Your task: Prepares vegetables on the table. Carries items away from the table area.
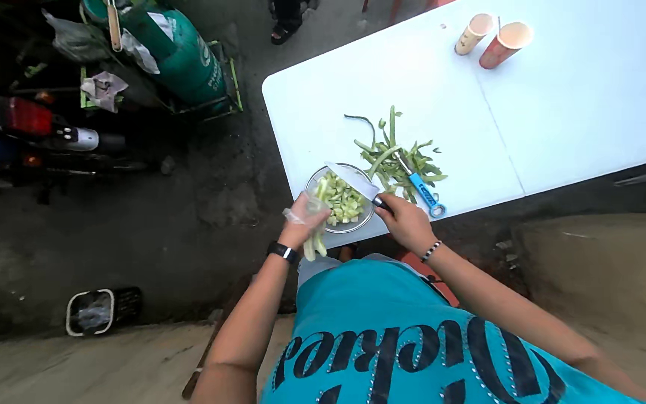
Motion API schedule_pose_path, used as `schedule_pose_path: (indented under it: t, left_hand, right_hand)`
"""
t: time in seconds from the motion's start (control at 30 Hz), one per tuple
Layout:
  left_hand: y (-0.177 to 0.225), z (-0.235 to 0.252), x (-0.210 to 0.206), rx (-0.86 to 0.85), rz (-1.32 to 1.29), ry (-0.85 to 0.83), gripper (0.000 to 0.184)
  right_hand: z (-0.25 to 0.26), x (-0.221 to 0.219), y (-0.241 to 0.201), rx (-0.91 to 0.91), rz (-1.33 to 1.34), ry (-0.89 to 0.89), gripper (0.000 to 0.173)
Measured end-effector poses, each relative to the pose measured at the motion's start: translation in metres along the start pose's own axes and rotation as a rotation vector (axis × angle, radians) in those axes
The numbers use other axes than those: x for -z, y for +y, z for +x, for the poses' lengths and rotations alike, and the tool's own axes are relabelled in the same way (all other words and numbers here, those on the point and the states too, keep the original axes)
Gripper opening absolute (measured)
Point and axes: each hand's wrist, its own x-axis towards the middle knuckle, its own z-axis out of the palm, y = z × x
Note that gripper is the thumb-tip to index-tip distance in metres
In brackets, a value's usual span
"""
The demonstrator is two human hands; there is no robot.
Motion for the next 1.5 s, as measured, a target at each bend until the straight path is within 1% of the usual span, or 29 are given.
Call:
schedule_pose_path:
  t: [0.07, 0.13, 0.2, 0.3, 0.4, 0.47, 0.5, 0.53, 0.57, 0.6, 0.63, 0.67, 0.7, 0.77, 0.83, 0.93, 0.97, 1.03, 1.07, 1.13, 1.17, 1.23, 1.3, 1.33, 1.37, 1.4, 1.43, 1.47, 1.5]
  left_hand:
    - [0.008, 0.008, -0.011, -0.061, 0.255, 0.123, 0.066]
    - [0.016, 0.020, -0.026, -0.104, 0.427, 0.206, 0.068]
    - [0.022, 0.032, -0.040, -0.088, 0.560, 0.205, 0.072]
    - [0.030, 0.030, -0.050, -0.085, 0.634, 0.176, 0.084]
    - [0.034, 0.011, -0.037, -0.202, 0.579, 0.236, 0.091]
    - [0.033, -0.001, -0.022, -0.278, 0.389, 0.252, 0.087]
    - [0.034, -0.008, -0.014, -0.261, 0.239, 0.228, 0.081]
    - [0.036, -0.015, -0.008, -0.196, 0.031, 0.184, 0.073]
    - [0.038, -0.019, -0.004, -0.113, -0.237, 0.123, 0.063]
    - [0.041, -0.021, -0.002, -0.034, -0.514, 0.076, 0.057]
    - [0.043, -0.021, -0.001, 0.028, -0.720, 0.051, 0.057]
    - [0.044, -0.021, 0.001, 0.060, -0.842, 0.025, 0.062]
    - [0.045, -0.021, 0.002, 0.060, -0.897, 0.003, 0.065]
    - [0.048, -0.024, 0.003, -0.002, -0.951, -0.013, 0.064]
    - [0.051, -0.027, 0.005, -0.073, -1.001, 0.002, 0.065]
    - [0.050, -0.035, -0.001, -0.156, -1.025, 0.075, 0.071]
    - [0.050, -0.036, -0.003, -0.188, -1.058, 0.099, 0.071]
    - [0.056, -0.043, 0.001, -0.241, -1.133, 0.182, 0.067]
    - [0.060, -0.051, 0.004, -0.252, -1.148, 0.244, 0.064]
    - [0.061, -0.062, 0.013, -0.262, -1.188, 0.348, 0.064]
    - [0.056, -0.066, 0.020, -0.267, -1.204, 0.409, 0.064]
    - [0.039, -0.075, 0.038, -0.249, -1.177, 0.626, 0.057]
    - [0.018, -0.085, 0.060, -0.171, -1.113, 0.901, 0.048]
    - [0.005, -0.091, 0.070, -0.124, -1.067, 1.008, 0.044]
    - [-0.009, -0.101, 0.079, -0.063, -1.006, 1.077, 0.041]
    - [-0.019, -0.116, 0.089, 0.015, -0.946, 1.093, 0.041]
    - [-0.029, -0.128, 0.101, 0.051, -0.950, 1.136, 0.041]
    - [-0.041, -0.134, 0.113, 0.012, -1.021, 1.218, 0.041]
    - [-0.054, -0.145, 0.126, -0.052, -1.074, 1.235, 0.044]
  right_hand:
    - [-0.002, -0.007, -0.006, -0.052, 0.024, -0.009, 0.040]
    - [-0.002, -0.011, -0.009, -0.057, 0.033, 0.020, 0.039]
    - [-0.001, -0.013, -0.010, -0.052, 0.037, 0.040, 0.038]
    - [0.003, -0.016, -0.013, -0.076, 0.082, 0.056, 0.038]
    - [0.012, -0.017, -0.004, -0.107, 0.110, 0.115, 0.040]
    - [0.022, -0.012, 0.010, -0.105, 0.076, 0.154, 0.040]
    - [0.029, -0.011, 0.018, -0.099, 0.050, 0.162, 0.039]
    - [0.038, -0.010, 0.024, -0.099, 0.030, 0.154, 0.039]
    - [0.047, -0.011, 0.030, -0.104, 0.014, 0.132, 0.039]
    - [0.057, -0.012, 0.035, -0.114, -0.001, 0.105, 0.039]
    - [0.066, -0.015, 0.040, -0.124, -0.020, 0.082, 0.038]
    - [0.072, -0.018, 0.043, -0.133, -0.041, 0.065, 0.038]
    - [0.076, -0.018, 0.045, -0.138, -0.057, 0.054, 0.040]
    - [0.073, -0.008, 0.038, -0.077, -0.067, 0.087, 0.047]
    - [0.056, 0.010, 0.009, 0.164, 0.012, 0.185, 0.051]
    - [0.018, 0.025, -0.069, 0.629, 0.168, 0.236, 0.049]
    - [0.009, 0.027, -0.097, 0.750, 0.183, 0.230, 0.050]
    - [0.007, 0.025, -0.139, 0.899, 0.149, 0.190, 0.054]
    - [0.012, 0.020, -0.153, 0.949, 0.114, 0.162, 0.050]
    - [0.022, 0.010, -0.170, 1.034, 0.065, 0.135, 0.030]
    - [0.023, 0.006, -0.177, 1.067, 0.059, 0.105, 0.028]
    - [0.013, -0.006, -0.193, 1.119, 0.084, 0.006, 0.028]
    - [-0.004, -0.026, -0.209, 1.167, 0.127, -0.109, 0.027]
    - [-0.011, -0.040, -0.218, 1.185, 0.147, -0.175, 0.027]
    - [-0.017, -0.054, -0.227, 1.193, 0.169, -0.247, 0.026]
    - [-0.023, -0.069, -0.238, 1.186, 0.197, -0.327, 0.026]
    - [-0.029, -0.082, -0.250, 1.181, 0.229, -0.406, 0.024]
    - [-0.034, -0.096, -0.265, 1.190, 0.265, -0.477, 0.022]
    - [-0.040, -0.110, -0.281, 1.222, 0.296, -0.531, 0.021]
